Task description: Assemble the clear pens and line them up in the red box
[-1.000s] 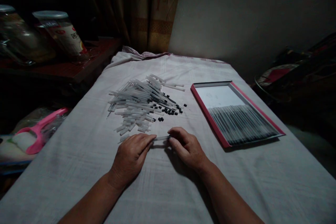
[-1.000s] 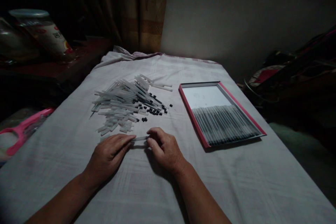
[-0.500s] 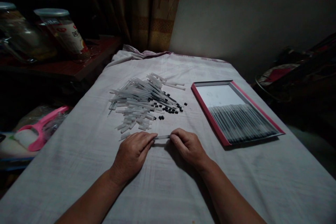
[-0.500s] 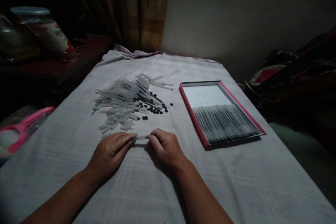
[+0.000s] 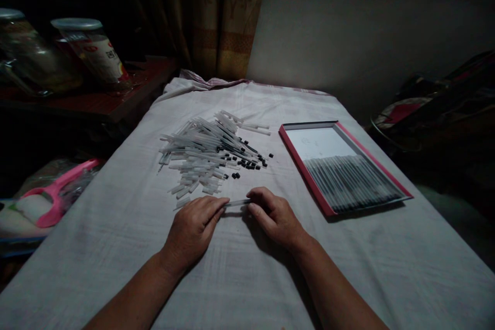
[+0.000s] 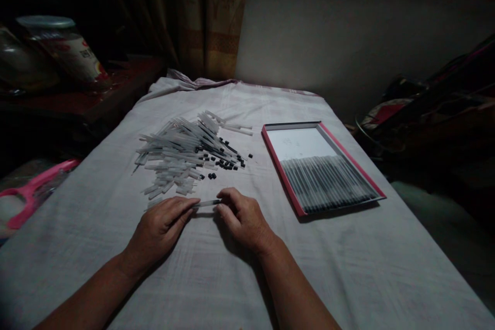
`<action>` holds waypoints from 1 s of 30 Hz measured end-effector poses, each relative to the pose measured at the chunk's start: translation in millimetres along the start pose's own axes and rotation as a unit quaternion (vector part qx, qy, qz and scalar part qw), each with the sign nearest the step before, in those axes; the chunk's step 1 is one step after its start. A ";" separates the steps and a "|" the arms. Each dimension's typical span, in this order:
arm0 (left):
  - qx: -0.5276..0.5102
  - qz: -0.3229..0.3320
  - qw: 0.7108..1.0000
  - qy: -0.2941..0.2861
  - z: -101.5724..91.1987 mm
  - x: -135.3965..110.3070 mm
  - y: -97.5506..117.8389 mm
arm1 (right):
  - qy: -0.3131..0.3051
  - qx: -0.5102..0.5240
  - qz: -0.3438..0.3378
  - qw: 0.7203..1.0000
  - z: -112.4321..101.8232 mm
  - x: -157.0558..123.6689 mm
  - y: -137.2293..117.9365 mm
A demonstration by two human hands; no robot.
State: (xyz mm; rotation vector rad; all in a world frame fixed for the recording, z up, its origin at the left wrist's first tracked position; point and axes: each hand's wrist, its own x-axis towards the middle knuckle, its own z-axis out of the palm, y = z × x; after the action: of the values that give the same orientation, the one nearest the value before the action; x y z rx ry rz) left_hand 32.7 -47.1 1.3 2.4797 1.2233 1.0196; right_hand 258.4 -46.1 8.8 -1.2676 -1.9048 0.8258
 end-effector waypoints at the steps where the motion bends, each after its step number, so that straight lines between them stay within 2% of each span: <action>1: -0.001 0.000 1.000 -0.001 -0.1 -0.1 0.0 | 0.003 -0.004 -0.006 1.000 0.1 0.0 0.5; 13: -0.005 0.011 1.000 0.006 0.0 0.1 0.4 | 0.004 -0.015 -0.015 1.000 0.5 1.9 0.5; 17: -0.009 0.011 1.000 0.009 -0.9 0.9 1.7 | -0.016 -0.007 -0.002 1.000 0.4 1.5 -1.0; 22: -0.019 0.015 1.000 0.002 -1.8 0.4 1.6 | -0.012 -0.051 -0.023 0.998 3.0 0.7 0.9; 25: -0.015 0.019 1.000 -0.001 -1.2 -0.9 1.3 | -0.006 -0.067 -0.011 0.998 5.1 1.1 2.2; 30: -0.017 0.005 1.000 -0.002 0.4 -1.1 2.7 | -0.010 -0.043 -0.009 0.999 5.0 1.0 -0.1</action>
State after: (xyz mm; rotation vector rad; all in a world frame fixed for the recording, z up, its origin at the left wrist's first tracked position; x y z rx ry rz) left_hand 34.3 -49.6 1.7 2.4621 1.1839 1.0298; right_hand 254.0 -45.8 6.2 -1.2970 -1.9831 0.7564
